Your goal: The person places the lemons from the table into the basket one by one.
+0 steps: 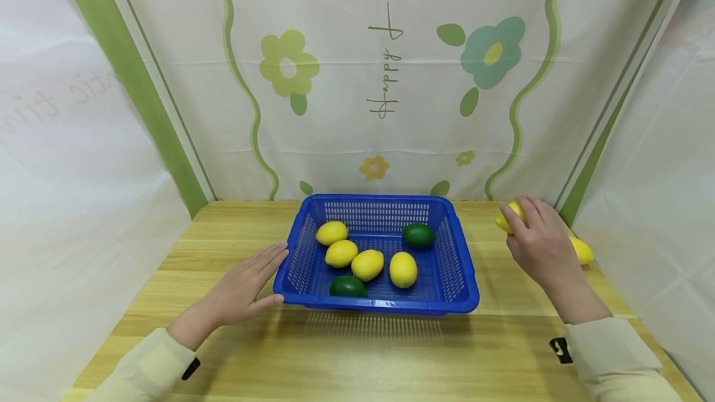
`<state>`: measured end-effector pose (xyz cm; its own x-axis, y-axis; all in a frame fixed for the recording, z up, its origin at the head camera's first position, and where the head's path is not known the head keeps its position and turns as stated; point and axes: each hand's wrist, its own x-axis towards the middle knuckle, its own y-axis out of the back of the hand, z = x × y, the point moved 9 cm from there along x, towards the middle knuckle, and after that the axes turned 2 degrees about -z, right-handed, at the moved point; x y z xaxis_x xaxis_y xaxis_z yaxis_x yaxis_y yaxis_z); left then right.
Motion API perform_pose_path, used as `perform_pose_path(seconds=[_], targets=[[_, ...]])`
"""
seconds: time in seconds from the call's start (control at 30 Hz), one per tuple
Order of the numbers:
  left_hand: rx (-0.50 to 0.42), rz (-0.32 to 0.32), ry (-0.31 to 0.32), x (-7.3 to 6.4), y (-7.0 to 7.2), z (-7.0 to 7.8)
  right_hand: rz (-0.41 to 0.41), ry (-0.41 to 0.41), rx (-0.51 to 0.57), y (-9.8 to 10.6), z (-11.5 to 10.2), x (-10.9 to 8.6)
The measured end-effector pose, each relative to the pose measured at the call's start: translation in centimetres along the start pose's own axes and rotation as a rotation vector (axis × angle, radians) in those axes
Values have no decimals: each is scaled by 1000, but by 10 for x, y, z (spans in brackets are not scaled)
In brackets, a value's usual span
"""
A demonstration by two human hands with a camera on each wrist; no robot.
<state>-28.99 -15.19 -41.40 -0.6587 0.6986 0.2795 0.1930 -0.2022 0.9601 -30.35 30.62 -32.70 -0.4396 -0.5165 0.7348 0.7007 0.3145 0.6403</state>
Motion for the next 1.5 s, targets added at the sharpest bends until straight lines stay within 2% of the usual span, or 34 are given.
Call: perform_pose_path(seconds=[0.23, 0.3, 0.6, 0.87, 1.13, 1.5], targets=[[-4, 2, 0, 0, 0, 0, -108, -19, -21, 0, -6, 5], [-6, 2, 0, 0, 0, 0, -116, -19, -23, 1, -9, 6], [-3, -5, 0, 1, 1, 0, 10, 10, 18, 12, -20, 11], [-1, -9, -1, 2, 1, 0, 24, 27, 38, 14, -29, 16], [-6, -13, 4, 2, 1, 0, 96, 73, 48, 15, -41, 21], [0, -20, 7, 1, 1, 1, 112, 101, 46, 11, -59, 28]])
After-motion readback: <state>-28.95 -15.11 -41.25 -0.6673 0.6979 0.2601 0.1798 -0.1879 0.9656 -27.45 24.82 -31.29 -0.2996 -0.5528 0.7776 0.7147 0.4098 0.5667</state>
